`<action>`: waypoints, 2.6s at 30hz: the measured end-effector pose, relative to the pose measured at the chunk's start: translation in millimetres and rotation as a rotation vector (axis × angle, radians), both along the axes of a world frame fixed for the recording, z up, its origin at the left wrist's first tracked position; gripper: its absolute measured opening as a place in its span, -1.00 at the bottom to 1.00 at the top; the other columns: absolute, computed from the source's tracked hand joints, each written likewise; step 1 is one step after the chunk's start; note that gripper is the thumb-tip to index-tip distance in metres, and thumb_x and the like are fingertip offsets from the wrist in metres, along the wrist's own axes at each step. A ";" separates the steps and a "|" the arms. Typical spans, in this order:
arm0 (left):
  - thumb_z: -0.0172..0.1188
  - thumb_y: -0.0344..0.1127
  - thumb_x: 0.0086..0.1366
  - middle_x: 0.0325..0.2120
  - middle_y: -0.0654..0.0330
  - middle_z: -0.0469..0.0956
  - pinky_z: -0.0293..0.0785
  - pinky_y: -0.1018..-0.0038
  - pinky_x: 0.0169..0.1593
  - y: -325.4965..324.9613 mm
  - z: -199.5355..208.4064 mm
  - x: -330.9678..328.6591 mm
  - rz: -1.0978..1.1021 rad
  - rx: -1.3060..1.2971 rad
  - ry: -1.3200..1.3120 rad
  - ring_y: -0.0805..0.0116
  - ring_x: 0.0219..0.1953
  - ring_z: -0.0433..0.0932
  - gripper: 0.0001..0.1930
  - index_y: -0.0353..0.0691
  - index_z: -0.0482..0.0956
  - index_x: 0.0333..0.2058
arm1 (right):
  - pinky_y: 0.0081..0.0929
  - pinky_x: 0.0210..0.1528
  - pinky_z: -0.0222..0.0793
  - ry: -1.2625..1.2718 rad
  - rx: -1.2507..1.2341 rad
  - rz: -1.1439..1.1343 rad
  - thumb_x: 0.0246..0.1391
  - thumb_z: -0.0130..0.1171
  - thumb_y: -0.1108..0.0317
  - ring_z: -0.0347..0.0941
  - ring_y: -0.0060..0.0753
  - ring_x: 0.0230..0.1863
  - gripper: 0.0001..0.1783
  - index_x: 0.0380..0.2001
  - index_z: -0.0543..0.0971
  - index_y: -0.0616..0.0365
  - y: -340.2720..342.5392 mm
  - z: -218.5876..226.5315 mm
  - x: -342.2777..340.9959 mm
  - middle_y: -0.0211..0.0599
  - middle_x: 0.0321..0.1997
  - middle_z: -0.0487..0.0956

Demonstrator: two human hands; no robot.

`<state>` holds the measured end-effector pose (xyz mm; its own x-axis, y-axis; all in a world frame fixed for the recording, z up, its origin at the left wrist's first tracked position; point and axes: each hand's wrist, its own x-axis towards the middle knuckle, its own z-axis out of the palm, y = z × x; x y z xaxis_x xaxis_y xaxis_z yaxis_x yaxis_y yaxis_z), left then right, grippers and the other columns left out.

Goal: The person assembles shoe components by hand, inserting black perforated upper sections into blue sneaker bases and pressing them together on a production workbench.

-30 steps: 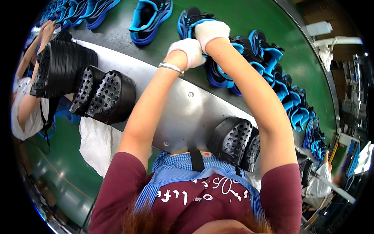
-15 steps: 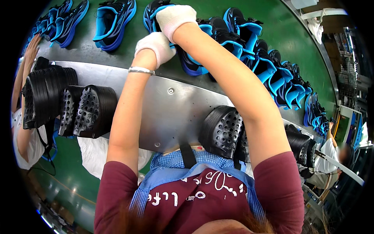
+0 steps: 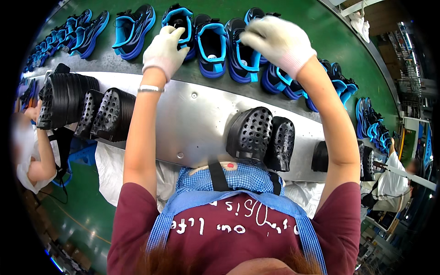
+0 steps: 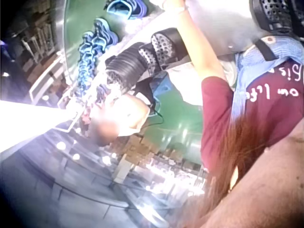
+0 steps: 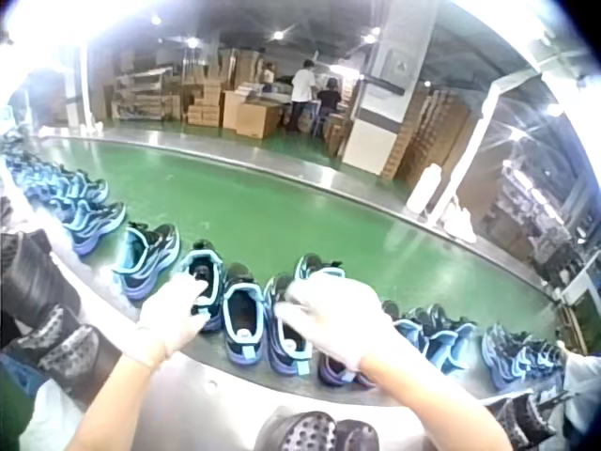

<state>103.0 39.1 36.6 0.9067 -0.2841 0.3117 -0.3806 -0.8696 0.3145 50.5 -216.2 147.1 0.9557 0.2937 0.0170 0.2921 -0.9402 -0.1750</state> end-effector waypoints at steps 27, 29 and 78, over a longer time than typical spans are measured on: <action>0.15 0.08 0.22 -0.16 -0.05 0.58 0.46 0.21 0.02 -142.5 -14.3 -49.8 -0.465 0.302 0.580 -0.07 -0.06 0.52 -0.55 -0.21 0.64 -0.20 | -0.29 0.21 0.32 0.392 -0.252 -0.457 -0.17 0.22 -0.44 0.42 -0.10 0.19 -0.16 0.16 0.52 -0.27 -141.4 -60.8 -77.7 -0.10 0.12 0.50; 0.14 0.07 0.20 -0.23 -0.11 0.61 0.49 0.22 -0.03 -144.7 -11.0 -43.2 -0.495 0.309 0.593 -0.12 -0.13 0.55 -0.56 -0.24 0.65 -0.27 | -0.29 0.18 0.35 0.269 -0.203 -0.472 -0.13 0.24 -0.36 0.42 -0.02 0.17 -0.23 0.12 0.54 -0.23 -151.1 -74.7 -87.7 -0.07 0.17 0.46; 0.24 -0.26 0.27 -0.16 0.12 0.55 0.53 0.47 -0.03 -75.4 10.8 -119.6 -0.473 -0.173 0.171 0.30 -0.21 0.59 -0.65 -0.18 0.57 0.02 | -0.27 -0.05 0.45 0.025 0.383 -0.173 -0.35 0.52 0.15 0.49 -0.02 -0.09 -0.32 -0.13 0.51 0.25 -60.2 -57.6 -278.2 -0.04 -0.10 0.51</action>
<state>-16.6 -36.4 47.5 0.7338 -0.6321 0.2488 -0.6494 -0.5454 0.5299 -227.6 -276.3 89.6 0.9920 0.1055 0.0696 0.1263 -0.8404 -0.5270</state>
